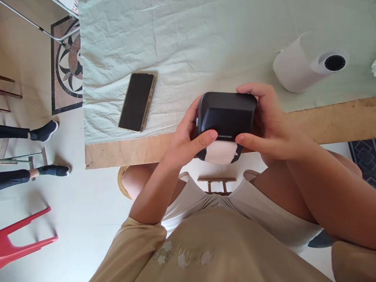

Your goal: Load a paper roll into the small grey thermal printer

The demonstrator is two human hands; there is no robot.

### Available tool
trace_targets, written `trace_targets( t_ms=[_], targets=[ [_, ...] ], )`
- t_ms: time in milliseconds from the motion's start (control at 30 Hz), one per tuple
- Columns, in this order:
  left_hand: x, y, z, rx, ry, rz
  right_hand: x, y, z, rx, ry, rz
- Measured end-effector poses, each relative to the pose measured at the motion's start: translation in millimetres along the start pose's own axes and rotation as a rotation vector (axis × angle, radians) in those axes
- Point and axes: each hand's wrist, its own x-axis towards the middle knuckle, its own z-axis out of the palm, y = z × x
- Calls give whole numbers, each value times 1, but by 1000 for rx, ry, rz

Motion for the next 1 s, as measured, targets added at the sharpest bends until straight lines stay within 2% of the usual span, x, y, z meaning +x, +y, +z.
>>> trace_targets(
  t_ms=[200,467,633,800,900,1000],
  targets=[
    [3,-1,0,-2,10,-14,3,-3,3,90,-14,84],
    [4,-4,-3,-19,-3,-16,3,-3,5,18,14,32],
    [2,8,4,-67,10,3,0,-1,5,-24,18,29],
    [2,20,15,-146,128,-32,-4,0,-1,-313,98,-88],
    [3,22,18,-168,146,-32,-4,-2,-3,-339,101,-174],
    [4,26,20,-200,169,-47,-4,-5,-2,-342,99,-195]
  ],
)
